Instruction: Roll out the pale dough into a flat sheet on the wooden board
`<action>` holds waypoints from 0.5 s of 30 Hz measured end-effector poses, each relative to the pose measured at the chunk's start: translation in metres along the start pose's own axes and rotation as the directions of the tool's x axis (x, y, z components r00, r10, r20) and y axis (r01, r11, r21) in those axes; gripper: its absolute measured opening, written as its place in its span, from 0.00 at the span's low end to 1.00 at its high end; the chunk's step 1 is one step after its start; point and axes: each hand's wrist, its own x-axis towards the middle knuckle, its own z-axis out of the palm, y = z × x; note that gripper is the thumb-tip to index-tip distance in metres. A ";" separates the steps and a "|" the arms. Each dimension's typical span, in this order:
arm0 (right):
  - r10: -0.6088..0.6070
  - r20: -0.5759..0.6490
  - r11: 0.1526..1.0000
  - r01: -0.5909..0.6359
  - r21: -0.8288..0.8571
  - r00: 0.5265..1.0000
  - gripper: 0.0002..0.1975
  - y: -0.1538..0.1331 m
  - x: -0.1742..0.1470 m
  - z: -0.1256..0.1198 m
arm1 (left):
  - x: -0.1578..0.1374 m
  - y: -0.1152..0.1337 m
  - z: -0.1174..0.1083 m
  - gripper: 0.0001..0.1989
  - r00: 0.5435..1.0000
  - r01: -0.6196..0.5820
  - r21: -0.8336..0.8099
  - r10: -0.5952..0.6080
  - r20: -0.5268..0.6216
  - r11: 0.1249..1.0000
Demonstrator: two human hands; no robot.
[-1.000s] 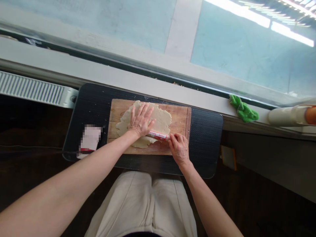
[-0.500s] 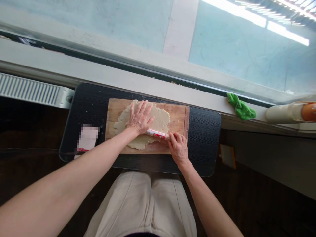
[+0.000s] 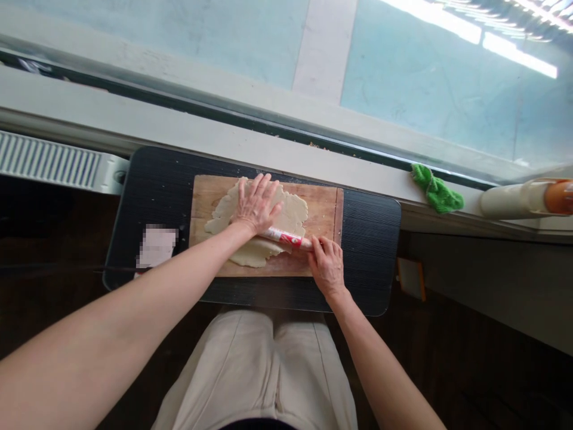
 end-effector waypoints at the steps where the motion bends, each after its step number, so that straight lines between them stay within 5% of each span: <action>1: -0.016 0.007 1.000 0.016 0.011 1.000 0.20 -0.001 -0.004 0.000 | -0.012 0.001 -0.001 0.31 1.000 -0.011 0.004 0.011 -0.002 1.000; 5: -0.075 0.029 0.996 0.074 0.047 0.997 0.19 -0.004 -0.025 0.003 | -0.064 0.003 -0.003 0.30 1.000 -0.026 0.039 0.026 0.011 0.999; 7: -0.060 0.018 0.997 0.059 0.040 0.998 0.19 -0.004 -0.027 0.004 | -0.063 0.003 -0.001 0.30 1.000 -0.018 0.042 0.018 0.013 0.999; 15: 0.028 -0.015 0.999 -0.028 -0.044 1.000 0.19 0.007 0.004 -0.002 | 0.037 -0.003 0.002 0.26 0.992 0.057 -0.044 -0.062 -0.106 0.997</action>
